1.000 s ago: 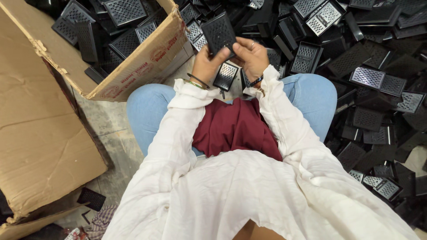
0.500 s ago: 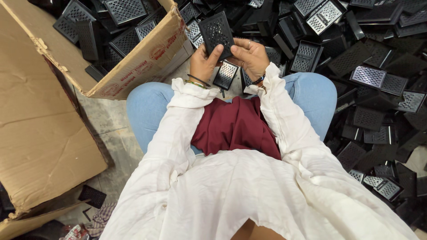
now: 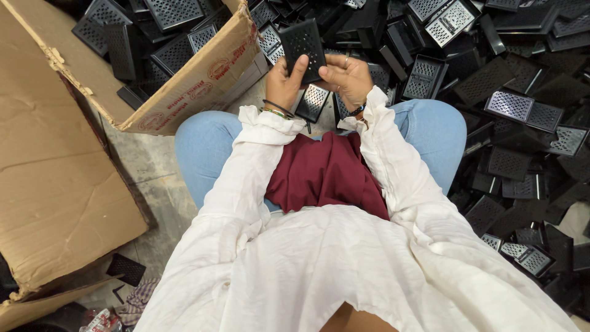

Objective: The person sits on the floor and repeatedly picks up small black rectangular components from a pile, turns them over in both hands, and places them into a cardboard box. The task continues with the same repetitive handling of individual items.

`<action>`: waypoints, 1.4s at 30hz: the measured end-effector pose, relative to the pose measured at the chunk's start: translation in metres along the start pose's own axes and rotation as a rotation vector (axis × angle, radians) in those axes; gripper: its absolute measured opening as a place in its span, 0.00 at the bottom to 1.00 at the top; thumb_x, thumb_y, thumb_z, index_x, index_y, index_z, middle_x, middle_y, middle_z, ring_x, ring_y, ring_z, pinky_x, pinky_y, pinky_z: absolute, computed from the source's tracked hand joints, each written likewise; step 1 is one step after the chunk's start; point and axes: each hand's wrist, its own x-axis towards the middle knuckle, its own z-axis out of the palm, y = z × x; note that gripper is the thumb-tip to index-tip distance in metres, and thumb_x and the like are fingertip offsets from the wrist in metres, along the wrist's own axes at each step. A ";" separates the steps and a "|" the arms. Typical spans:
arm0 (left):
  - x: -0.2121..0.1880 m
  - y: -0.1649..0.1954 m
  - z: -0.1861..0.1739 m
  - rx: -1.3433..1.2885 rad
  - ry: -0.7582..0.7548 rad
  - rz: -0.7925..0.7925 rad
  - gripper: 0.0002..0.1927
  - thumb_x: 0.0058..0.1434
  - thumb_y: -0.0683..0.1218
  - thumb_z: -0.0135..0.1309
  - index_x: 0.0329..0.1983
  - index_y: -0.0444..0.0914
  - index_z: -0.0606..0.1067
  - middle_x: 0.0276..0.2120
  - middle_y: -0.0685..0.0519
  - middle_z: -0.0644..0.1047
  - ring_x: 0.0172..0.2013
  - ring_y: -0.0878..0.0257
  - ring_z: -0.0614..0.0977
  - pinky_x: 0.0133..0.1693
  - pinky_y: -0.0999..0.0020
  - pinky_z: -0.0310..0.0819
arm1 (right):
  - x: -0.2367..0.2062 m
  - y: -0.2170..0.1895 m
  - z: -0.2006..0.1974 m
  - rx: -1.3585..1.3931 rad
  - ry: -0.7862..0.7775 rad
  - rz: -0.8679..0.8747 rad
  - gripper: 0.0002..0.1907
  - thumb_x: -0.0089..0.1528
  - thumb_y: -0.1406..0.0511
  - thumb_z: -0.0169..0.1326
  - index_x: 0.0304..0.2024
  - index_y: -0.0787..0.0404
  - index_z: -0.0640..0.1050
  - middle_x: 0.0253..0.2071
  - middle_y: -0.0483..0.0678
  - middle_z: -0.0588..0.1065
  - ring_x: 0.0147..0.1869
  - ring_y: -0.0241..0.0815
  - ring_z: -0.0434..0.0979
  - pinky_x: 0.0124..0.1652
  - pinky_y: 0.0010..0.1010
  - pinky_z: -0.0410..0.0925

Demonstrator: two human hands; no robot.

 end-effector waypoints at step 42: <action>0.020 0.015 -0.012 -0.450 0.107 -0.139 0.44 0.68 0.74 0.32 0.63 0.34 0.73 0.46 0.47 0.81 0.42 0.59 0.84 0.47 0.64 0.81 | -0.011 0.015 0.040 -0.249 0.079 -0.107 0.30 0.60 0.68 0.67 0.62 0.64 0.70 0.52 0.53 0.79 0.54 0.36 0.80 0.53 0.28 0.75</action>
